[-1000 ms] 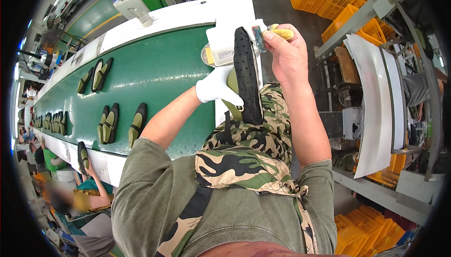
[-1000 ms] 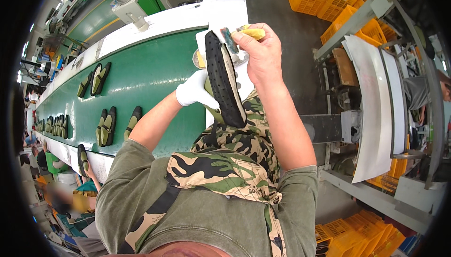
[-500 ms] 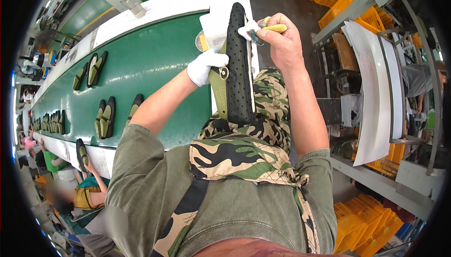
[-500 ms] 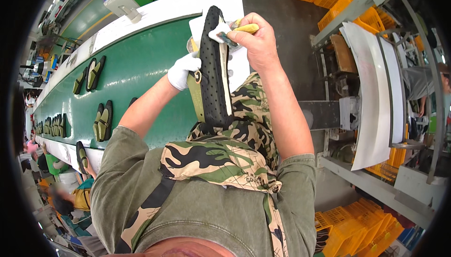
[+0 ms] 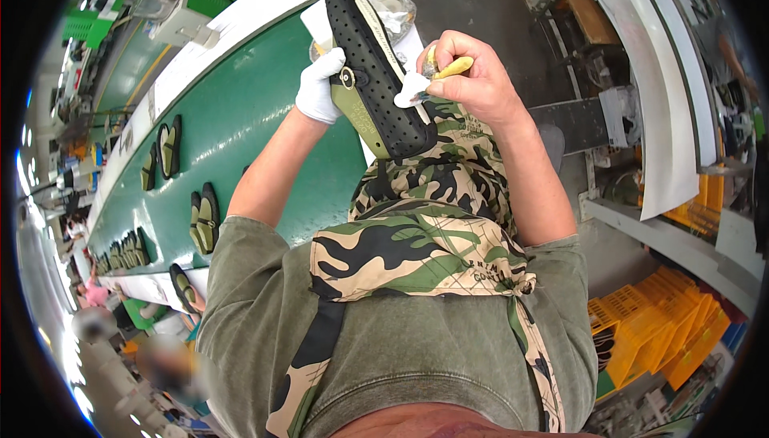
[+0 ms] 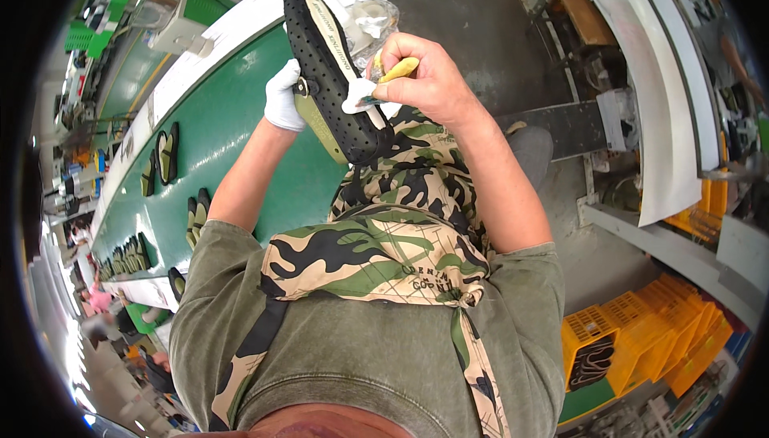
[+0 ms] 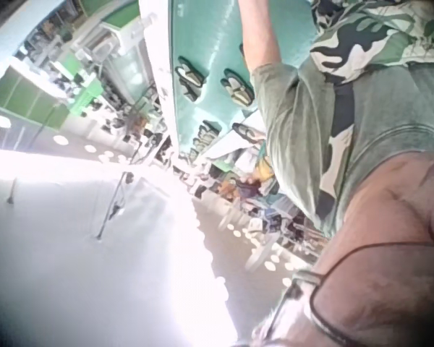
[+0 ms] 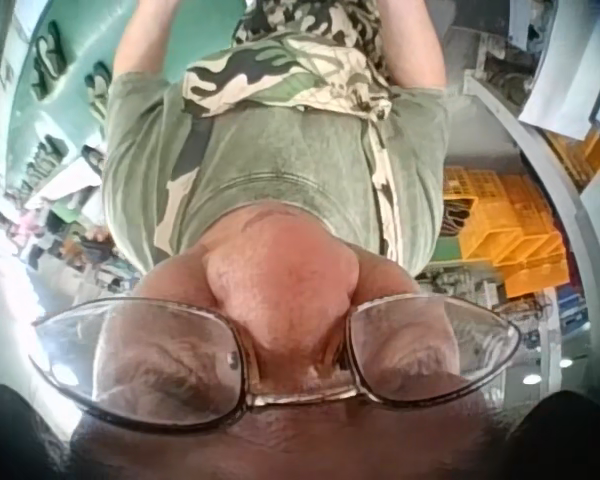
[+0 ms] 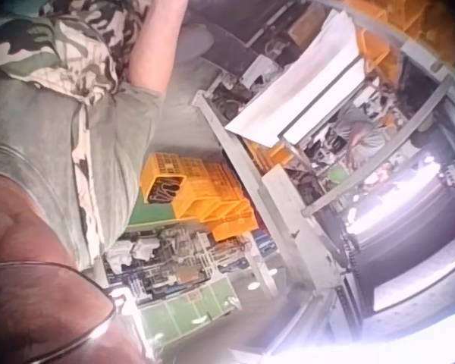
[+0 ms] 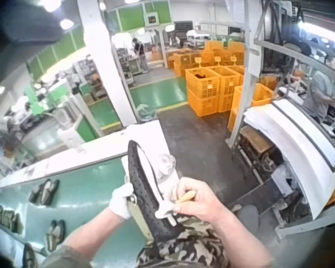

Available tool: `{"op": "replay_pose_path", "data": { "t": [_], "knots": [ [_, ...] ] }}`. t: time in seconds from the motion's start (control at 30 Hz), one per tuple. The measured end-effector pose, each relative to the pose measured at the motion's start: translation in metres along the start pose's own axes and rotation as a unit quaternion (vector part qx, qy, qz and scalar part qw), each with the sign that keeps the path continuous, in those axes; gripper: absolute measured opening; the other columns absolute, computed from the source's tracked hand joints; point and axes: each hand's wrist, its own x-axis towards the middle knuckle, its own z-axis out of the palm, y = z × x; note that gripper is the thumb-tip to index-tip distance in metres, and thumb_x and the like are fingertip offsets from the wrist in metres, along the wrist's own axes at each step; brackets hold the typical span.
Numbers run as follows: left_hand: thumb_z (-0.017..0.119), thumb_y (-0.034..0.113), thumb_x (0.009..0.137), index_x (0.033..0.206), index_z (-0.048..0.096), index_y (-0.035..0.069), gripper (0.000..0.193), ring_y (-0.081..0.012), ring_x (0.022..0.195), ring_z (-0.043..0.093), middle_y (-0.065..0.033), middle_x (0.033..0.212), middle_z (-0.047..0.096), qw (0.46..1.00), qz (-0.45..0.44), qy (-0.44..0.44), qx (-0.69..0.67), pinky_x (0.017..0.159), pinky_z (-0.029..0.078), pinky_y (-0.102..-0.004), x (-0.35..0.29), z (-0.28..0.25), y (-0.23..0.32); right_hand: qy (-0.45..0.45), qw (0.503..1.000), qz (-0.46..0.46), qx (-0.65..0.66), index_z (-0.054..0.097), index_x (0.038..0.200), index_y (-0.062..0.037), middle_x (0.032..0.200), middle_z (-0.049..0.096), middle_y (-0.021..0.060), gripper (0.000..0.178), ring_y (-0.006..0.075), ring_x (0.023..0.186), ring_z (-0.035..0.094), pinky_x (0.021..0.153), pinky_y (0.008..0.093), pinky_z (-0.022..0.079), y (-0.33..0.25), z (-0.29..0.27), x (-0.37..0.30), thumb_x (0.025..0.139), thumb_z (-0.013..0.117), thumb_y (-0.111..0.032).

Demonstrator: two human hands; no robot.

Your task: The recorder is applying a liquid adhesive or cleaner to the edges of shoe soles using a small brush or applicator.

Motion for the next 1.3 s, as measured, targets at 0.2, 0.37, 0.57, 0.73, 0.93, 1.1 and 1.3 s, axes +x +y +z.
{"op": "replay_pose_path", "data": {
  "t": [0.2,0.37,0.57,0.73,0.93,1.1,1.3],
  "knots": [
    [0.066,0.024,0.083,0.134,0.053,0.0,0.058,-0.03,0.108,0.067,-0.0172,0.122,0.066,0.999,-0.033,-0.007,0.029,0.099,0.054,-0.0442,0.006,0.016,-0.018,0.015,0.998,-0.05,-0.026,0.046,0.079,-0.0089,0.092,0.061,0.0117,0.028,0.014,0.085,0.053,0.074,0.0285,0.042,0.006,-0.021,-0.031,0.075,0.073,-0.005],
    [0.066,0.024,0.083,0.134,0.053,-0.001,0.058,-0.0299,0.11,0.066,-0.0165,0.123,0.066,0.996,-0.041,-0.005,0.081,0.1,0.053,-0.043,0.021,0.035,-0.029,0.054,0.994,-0.088,-0.048,0.044,0.077,-0.0095,0.09,0.062,0.0119,0.029,0.0144,0.085,0.055,0.073,0.0282,0.042,0.006,-0.038,-0.057,0.074,0.071,-0.002],
    [0.065,0.028,0.084,0.14,0.046,0.002,0.065,-0.0312,0.116,0.061,-0.0172,0.13,0.06,0.988,-0.004,-0.041,0.146,0.104,0.05,-0.0437,0.054,0.082,-0.038,0.097,0.988,-0.121,0.006,0.044,0.077,-0.0099,0.089,0.061,0.011,0.028,0.0152,0.086,0.056,0.074,0.0278,0.043,-0.006,-0.079,-0.072,0.071,0.07,-0.002],
    [0.071,0.032,0.084,0.148,0.034,0.003,0.08,-0.0356,0.13,0.05,-0.0174,0.144,0.047,0.964,0.065,-0.068,0.25,0.113,0.04,-0.0497,0.076,0.138,-0.039,0.093,0.982,-0.162,-0.001,0.046,0.079,-0.01,0.09,0.062,0.0098,0.029,0.0162,0.084,0.056,0.075,0.0294,0.044,-0.008,-0.117,-0.084,0.071,0.073,-0.005],
    [0.073,0.028,0.085,0.142,0.046,0.005,0.067,-0.0318,0.123,0.057,-0.015,0.138,0.056,0.954,-0.003,-0.211,0.214,0.109,0.045,-0.0462,0.138,0.202,-0.003,0.329,0.884,-0.237,0.231,0.05,0.087,-0.0093,0.097,0.061,0.0088,0.024,0.0188,0.091,0.06,0.083,0.0314,0.048,0.05,-0.172,-0.123,0.076,0.067,0.004],
    [0.063,0.032,0.097,0.12,0.063,0.011,0.031,-0.0205,0.105,0.064,-0.0046,0.113,0.068,0.958,0.079,-0.196,0.196,0.098,0.05,-0.0398,0.171,0.377,0.012,0.465,0.836,-0.141,0.253,0.054,0.088,-0.009,0.088,0.06,0.0057,0.021,0.0177,0.081,0.061,0.071,0.0298,0.048,0.129,-0.203,-0.16,0.079,0.065,0.006],
    [0.071,0.035,0.092,0.115,0.065,0.007,0.037,-0.0257,0.105,0.065,-0.0086,0.113,0.069,0.908,0.22,-0.278,0.224,0.099,0.049,-0.0416,0.255,0.582,0.048,0.488,0.797,-0.096,0.342,0.055,0.09,-0.0102,0.082,0.058,0.0036,0.021,0.0174,0.074,0.058,0.067,0.0333,0.045,0.176,-0.224,-0.173,0.079,0.065,0.005]
  ]
}}
